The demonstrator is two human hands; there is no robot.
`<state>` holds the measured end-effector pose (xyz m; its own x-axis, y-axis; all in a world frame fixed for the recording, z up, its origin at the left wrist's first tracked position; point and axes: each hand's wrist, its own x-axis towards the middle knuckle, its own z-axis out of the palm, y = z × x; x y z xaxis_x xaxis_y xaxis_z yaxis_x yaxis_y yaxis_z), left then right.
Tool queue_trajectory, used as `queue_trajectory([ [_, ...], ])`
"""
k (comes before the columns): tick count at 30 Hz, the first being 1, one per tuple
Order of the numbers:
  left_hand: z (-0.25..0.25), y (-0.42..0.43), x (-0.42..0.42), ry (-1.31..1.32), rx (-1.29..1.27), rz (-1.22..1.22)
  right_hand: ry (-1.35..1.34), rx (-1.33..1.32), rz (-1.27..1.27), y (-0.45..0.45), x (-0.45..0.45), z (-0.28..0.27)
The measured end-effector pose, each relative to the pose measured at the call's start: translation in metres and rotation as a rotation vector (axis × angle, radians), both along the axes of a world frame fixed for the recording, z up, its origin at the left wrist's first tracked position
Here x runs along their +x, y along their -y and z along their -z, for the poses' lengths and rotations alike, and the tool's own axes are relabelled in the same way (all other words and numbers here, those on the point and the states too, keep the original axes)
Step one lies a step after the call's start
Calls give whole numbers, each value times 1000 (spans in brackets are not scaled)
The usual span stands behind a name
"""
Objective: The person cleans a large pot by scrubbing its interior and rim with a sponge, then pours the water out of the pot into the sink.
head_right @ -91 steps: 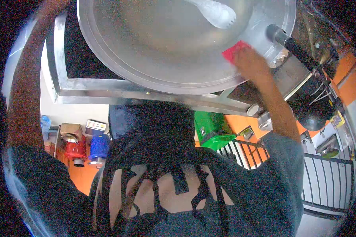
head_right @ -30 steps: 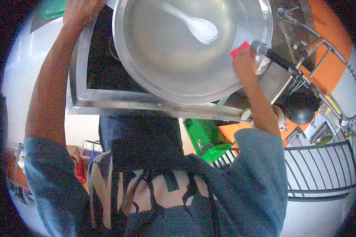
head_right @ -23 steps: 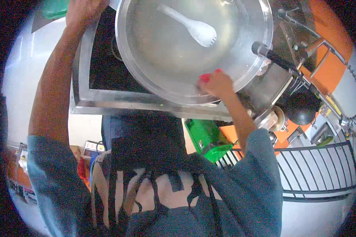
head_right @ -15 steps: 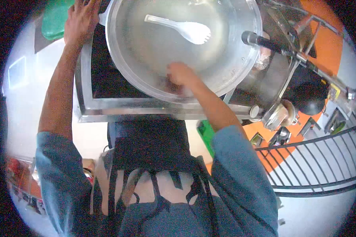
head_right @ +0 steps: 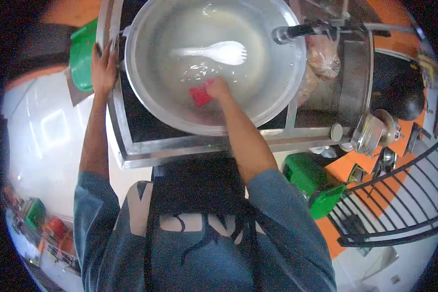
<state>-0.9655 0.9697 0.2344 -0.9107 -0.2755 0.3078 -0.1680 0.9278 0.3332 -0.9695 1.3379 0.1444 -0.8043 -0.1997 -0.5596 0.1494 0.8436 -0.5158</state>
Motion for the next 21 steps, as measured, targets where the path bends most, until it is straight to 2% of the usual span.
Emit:
queue_trajectory([
  [1, 9, 10, 0, -40, 57, -10, -14, 77, -43, 3, -1, -2],
  [3, -10, -5, -11, -158, 187, 10, -33, 243, -113, 6, -2, 7],
  [5, -64, -72, 1, -299, 336, 56, 348, 36, 92, 0, -9, 18],
  [6, -66, -104, 10, -210, 530, 118, 539, -77, 183, -1, -11, 21],
  [7, -63, -136, 17, -115, 719, 168, 574, -296, 288, -4, -11, 9],
  [9, -62, -197, 16, 26, 409, 137, 635, -734, 479, -5, -8, -46],
  [11, -19, -244, 4, 201, 1194, -501, 577, -893, 650, -7, -6, -91],
  [12, -11, -247, 1, 296, 1561, -477, 542, -969, 739, -9, -7, -106],
  [14, 0, -257, 2, 503, 2298, -387, 408, -912, 755, -16, -4, -117],
  [15, 9, -263, 4, 468, 2278, -386, 340, -880, 765, -21, -3, -122],
  [17, 21, -274, 6, 391, 2241, -388, 320, -713, 555, -41, -9, -140],
  [18, 23, -277, 7, 357, 2065, -356, 312, -630, 447, -55, -12, -144],
  [20, 11, -280, 8, 291, 1710, -309, -479, -225, 193, -99, -13, -134],
  [21, 18, -280, 9, 473, 1465, -66, -777, -19, 192, -118, -22, -142],
])
